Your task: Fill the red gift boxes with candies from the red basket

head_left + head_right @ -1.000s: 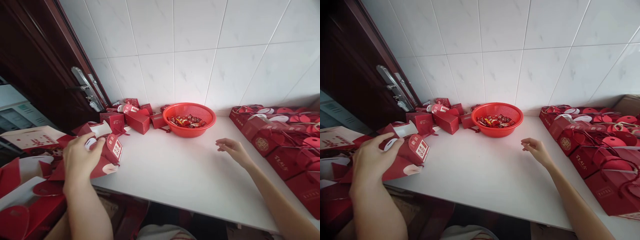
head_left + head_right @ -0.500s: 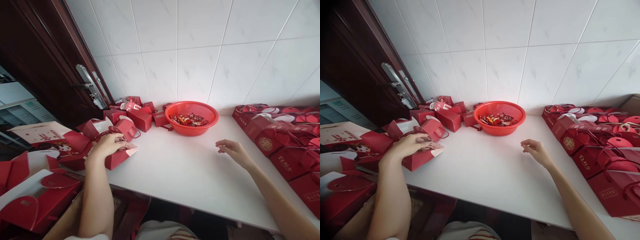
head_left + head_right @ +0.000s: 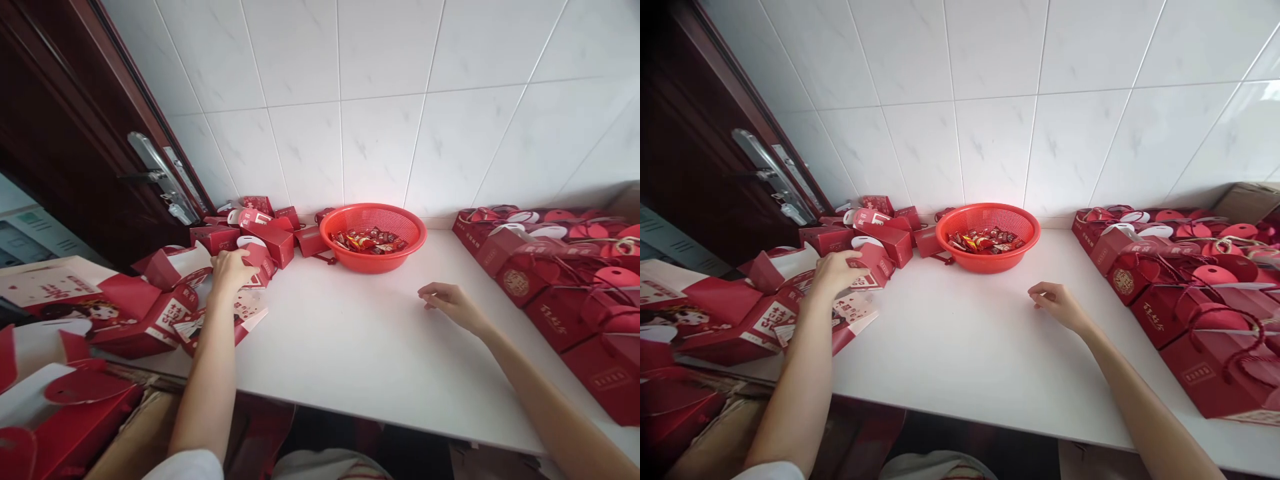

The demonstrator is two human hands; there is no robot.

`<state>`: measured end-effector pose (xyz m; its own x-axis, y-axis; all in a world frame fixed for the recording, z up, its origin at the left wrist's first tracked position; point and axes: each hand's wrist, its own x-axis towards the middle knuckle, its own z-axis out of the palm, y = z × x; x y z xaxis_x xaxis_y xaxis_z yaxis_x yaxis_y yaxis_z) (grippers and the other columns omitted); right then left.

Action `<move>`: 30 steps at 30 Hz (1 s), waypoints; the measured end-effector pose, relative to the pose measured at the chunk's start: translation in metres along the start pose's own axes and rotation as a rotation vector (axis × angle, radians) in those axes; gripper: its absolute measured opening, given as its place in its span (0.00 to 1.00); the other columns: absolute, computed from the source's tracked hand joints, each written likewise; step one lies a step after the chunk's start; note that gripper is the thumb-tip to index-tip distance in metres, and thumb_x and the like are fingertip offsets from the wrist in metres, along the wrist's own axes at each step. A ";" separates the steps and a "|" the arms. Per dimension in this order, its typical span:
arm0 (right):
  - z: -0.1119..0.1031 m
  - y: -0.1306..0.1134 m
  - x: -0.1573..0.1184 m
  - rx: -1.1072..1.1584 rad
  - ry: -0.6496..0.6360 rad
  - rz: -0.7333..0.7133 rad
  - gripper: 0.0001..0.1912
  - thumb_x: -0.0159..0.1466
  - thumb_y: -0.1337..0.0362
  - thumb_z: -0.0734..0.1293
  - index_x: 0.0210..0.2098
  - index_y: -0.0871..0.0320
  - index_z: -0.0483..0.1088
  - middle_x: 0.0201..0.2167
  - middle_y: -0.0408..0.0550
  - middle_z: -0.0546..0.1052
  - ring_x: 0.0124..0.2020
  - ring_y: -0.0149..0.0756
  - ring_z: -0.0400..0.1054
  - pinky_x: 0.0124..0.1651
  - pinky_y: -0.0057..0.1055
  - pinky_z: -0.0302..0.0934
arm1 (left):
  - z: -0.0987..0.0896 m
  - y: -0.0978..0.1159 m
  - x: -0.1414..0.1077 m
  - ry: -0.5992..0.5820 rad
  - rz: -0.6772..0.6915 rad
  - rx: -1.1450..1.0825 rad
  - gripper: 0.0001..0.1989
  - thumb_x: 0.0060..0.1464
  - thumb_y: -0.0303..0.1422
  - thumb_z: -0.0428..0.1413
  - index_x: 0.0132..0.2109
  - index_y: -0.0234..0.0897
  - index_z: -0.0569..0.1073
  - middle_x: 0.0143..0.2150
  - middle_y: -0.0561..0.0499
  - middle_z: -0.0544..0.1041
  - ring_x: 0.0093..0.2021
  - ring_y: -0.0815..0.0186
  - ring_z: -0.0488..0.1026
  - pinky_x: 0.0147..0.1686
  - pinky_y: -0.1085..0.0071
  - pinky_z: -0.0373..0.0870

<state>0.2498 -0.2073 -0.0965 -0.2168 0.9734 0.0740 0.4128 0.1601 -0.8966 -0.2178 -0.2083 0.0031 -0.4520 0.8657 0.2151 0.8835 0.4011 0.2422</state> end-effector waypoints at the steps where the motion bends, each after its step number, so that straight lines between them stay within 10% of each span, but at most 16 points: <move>1: 0.000 0.000 0.000 -0.004 0.000 -0.003 0.23 0.54 0.41 0.72 0.32 0.55 0.77 0.34 0.50 0.81 0.31 0.43 0.78 0.40 0.41 0.73 | -0.002 -0.002 -0.002 0.001 0.034 -0.040 0.24 0.46 0.34 0.60 0.53 0.33 0.79 0.52 0.35 0.81 0.58 0.41 0.74 0.58 0.52 0.69; 8: 0.004 0.000 -0.001 -0.017 -0.033 -0.027 0.26 0.56 0.38 0.71 0.33 0.56 0.77 0.35 0.52 0.81 0.31 0.43 0.78 0.38 0.41 0.73 | -0.024 0.008 -0.040 -0.051 0.264 -0.445 0.16 0.46 0.34 0.59 0.43 0.39 0.83 0.44 0.47 0.85 0.43 0.54 0.82 0.46 0.63 0.78; 17: 0.032 -0.035 -0.015 -0.048 0.118 -0.417 0.25 0.71 0.47 0.63 0.62 0.50 0.68 0.56 0.56 0.74 0.35 0.36 0.76 0.46 0.42 0.74 | 0.013 0.101 -0.126 -0.112 1.172 -0.540 0.10 0.60 0.24 0.56 0.39 0.40 0.82 0.35 0.52 0.84 0.35 0.66 0.76 0.41 0.69 0.73; 23: 0.045 -0.059 -0.028 -0.211 -0.005 -0.599 0.23 0.74 0.48 0.56 0.59 0.49 0.73 0.69 0.56 0.59 0.42 0.39 0.73 0.50 0.45 0.72 | 0.028 0.135 -0.149 -0.151 1.335 -0.467 0.10 0.66 0.28 0.53 0.40 0.40 0.80 0.35 0.52 0.83 0.35 0.65 0.75 0.40 0.68 0.72; 30: 0.036 -0.058 -0.026 -0.125 0.079 -0.496 0.15 0.74 0.50 0.58 0.46 0.53 0.68 0.60 0.57 0.69 0.42 0.38 0.73 0.48 0.41 0.70 | 0.012 0.144 -0.132 -0.222 1.308 -0.299 0.15 0.69 0.37 0.51 0.39 0.36 0.80 0.39 0.49 0.79 0.37 0.65 0.76 0.37 0.69 0.68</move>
<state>0.1990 -0.2476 -0.0622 -0.3477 0.7842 0.5139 0.3812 0.6190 -0.6866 -0.0296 -0.2615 -0.0016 0.7431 0.6008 0.2948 0.5741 -0.7986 0.1805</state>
